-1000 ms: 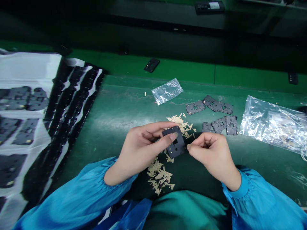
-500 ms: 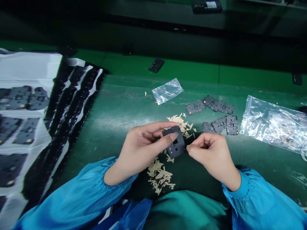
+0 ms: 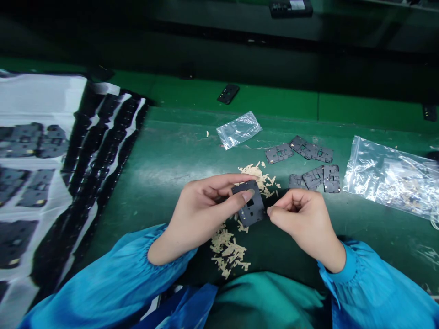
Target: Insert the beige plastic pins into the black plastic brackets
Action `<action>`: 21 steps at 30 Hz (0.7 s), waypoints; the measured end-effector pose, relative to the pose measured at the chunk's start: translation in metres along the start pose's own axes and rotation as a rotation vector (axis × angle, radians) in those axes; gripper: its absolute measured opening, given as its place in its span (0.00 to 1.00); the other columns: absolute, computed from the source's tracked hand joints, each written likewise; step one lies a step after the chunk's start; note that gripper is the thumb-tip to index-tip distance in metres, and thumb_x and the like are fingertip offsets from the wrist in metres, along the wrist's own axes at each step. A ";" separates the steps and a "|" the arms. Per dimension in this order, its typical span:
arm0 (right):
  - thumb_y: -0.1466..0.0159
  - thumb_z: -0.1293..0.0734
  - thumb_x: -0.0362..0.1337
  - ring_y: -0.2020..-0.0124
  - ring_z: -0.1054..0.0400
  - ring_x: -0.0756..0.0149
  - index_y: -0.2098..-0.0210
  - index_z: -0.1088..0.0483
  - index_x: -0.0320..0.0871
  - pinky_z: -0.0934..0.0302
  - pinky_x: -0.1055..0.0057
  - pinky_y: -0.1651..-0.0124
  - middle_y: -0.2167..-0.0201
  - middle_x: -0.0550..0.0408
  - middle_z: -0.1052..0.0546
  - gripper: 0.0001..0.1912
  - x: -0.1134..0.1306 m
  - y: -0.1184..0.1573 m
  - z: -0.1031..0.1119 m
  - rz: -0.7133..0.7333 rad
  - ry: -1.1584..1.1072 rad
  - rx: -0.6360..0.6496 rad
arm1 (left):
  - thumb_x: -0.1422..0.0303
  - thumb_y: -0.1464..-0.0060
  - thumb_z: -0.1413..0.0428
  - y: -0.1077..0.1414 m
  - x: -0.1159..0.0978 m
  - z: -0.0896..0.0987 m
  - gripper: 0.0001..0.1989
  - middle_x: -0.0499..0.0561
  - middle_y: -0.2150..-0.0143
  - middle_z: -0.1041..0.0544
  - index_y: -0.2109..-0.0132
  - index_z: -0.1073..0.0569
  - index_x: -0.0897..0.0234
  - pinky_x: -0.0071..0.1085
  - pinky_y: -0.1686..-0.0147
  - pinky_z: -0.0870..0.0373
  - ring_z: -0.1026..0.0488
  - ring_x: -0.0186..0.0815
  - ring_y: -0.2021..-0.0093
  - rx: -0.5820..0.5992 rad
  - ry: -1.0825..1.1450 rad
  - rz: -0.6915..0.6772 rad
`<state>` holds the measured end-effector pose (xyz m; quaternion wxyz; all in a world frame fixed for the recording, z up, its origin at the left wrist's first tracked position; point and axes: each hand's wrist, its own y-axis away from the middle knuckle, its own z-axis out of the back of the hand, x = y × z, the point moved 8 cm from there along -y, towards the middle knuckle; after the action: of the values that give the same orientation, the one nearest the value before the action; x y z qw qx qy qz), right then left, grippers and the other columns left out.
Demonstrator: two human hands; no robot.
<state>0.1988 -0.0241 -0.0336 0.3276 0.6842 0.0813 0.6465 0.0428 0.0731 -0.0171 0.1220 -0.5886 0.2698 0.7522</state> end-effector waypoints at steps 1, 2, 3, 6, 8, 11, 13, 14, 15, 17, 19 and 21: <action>0.52 0.25 0.37 0.82 0.41 0.74 0.83 0.27 0.42 0.47 0.76 0.78 0.85 0.59 0.27 0.09 0.000 0.000 -0.001 -0.002 0.001 0.004 | 0.67 0.45 0.38 0.000 0.000 0.000 0.15 0.50 0.75 0.19 0.52 0.17 0.67 0.29 0.77 0.35 0.32 0.31 0.79 0.001 0.002 0.002; 0.52 0.25 0.37 0.82 0.41 0.74 0.83 0.27 0.42 0.47 0.75 0.78 0.85 0.59 0.27 0.09 0.000 0.000 -0.002 -0.003 0.001 0.005 | 0.67 0.45 0.38 0.000 0.000 0.000 0.15 0.50 0.76 0.19 0.52 0.17 0.67 0.29 0.77 0.35 0.32 0.31 0.80 0.002 0.004 0.004; 0.52 0.25 0.37 0.82 0.41 0.74 0.83 0.27 0.42 0.46 0.75 0.78 0.85 0.59 0.27 0.09 -0.001 0.000 -0.002 -0.002 0.000 0.005 | 0.67 0.45 0.38 0.001 -0.001 0.000 0.15 0.50 0.76 0.20 0.52 0.17 0.67 0.28 0.77 0.35 0.32 0.31 0.80 0.001 0.006 0.006; 0.52 0.25 0.37 0.82 0.40 0.74 0.83 0.27 0.43 0.46 0.75 0.78 0.85 0.59 0.27 0.09 0.000 0.000 -0.003 0.007 0.003 0.007 | 0.67 0.46 0.38 0.001 -0.001 0.001 0.15 0.49 0.76 0.20 0.52 0.17 0.67 0.28 0.77 0.36 0.32 0.31 0.80 0.000 0.001 0.011; 0.51 0.25 0.37 0.82 0.40 0.73 0.83 0.27 0.43 0.45 0.74 0.78 0.84 0.58 0.26 0.09 0.001 0.000 -0.003 0.017 0.006 0.005 | 0.67 0.46 0.38 0.002 -0.001 0.002 0.15 0.50 0.76 0.20 0.52 0.17 0.67 0.28 0.77 0.35 0.31 0.31 0.79 0.001 -0.002 0.015; 0.51 0.25 0.37 0.82 0.40 0.73 0.83 0.28 0.44 0.45 0.74 0.78 0.85 0.59 0.27 0.10 0.002 0.000 -0.002 0.031 0.012 -0.001 | 0.67 0.45 0.38 0.002 -0.001 0.001 0.15 0.49 0.76 0.20 0.52 0.17 0.66 0.28 0.78 0.35 0.31 0.31 0.79 0.004 0.002 0.013; 0.51 0.25 0.37 0.82 0.40 0.73 0.83 0.28 0.44 0.45 0.74 0.78 0.85 0.59 0.27 0.10 0.002 0.000 -0.003 0.036 0.017 0.007 | 0.67 0.45 0.38 0.002 -0.001 0.001 0.14 0.49 0.77 0.20 0.52 0.17 0.66 0.28 0.78 0.36 0.32 0.31 0.80 0.006 -0.002 0.009; 0.51 0.26 0.37 0.82 0.40 0.73 0.83 0.28 0.44 0.45 0.74 0.78 0.84 0.59 0.27 0.09 0.002 0.000 -0.004 0.036 0.020 0.013 | 0.67 0.45 0.38 0.002 -0.002 0.000 0.14 0.48 0.77 0.21 0.52 0.17 0.66 0.28 0.78 0.37 0.33 0.31 0.80 0.005 -0.005 0.008; 0.51 0.26 0.37 0.82 0.40 0.73 0.83 0.27 0.44 0.45 0.74 0.78 0.84 0.59 0.26 0.09 0.001 0.000 -0.004 0.035 0.024 0.019 | 0.68 0.45 0.38 0.002 -0.002 0.000 0.14 0.48 0.77 0.21 0.52 0.17 0.66 0.28 0.79 0.37 0.33 0.30 0.80 0.004 -0.006 0.008; 0.50 0.26 0.38 0.82 0.39 0.73 0.83 0.27 0.43 0.45 0.74 0.78 0.83 0.58 0.26 0.09 0.000 0.000 -0.004 0.037 0.028 0.017 | 0.68 0.45 0.38 0.002 -0.002 0.000 0.15 0.48 0.78 0.22 0.52 0.17 0.67 0.28 0.79 0.38 0.34 0.30 0.80 0.004 -0.007 0.008; 0.50 0.26 0.38 0.81 0.39 0.72 0.82 0.27 0.43 0.45 0.74 0.78 0.83 0.58 0.25 0.09 -0.001 -0.001 -0.004 0.043 0.031 0.011 | 0.67 0.45 0.38 0.001 -0.002 0.000 0.15 0.48 0.78 0.22 0.51 0.17 0.67 0.28 0.79 0.38 0.34 0.30 0.80 0.005 -0.008 0.009; 0.49 0.26 0.38 0.81 0.38 0.72 0.82 0.27 0.43 0.44 0.74 0.78 0.83 0.58 0.25 0.09 -0.002 0.000 -0.004 0.049 0.037 0.011 | 0.67 0.45 0.38 0.001 -0.003 0.000 0.15 0.48 0.78 0.22 0.52 0.17 0.67 0.28 0.78 0.38 0.35 0.30 0.80 0.007 -0.007 0.006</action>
<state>0.1949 -0.0237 -0.0356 0.3064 0.6758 0.0741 0.6663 0.0429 0.0725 -0.0142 0.1225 -0.5848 0.2739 0.7536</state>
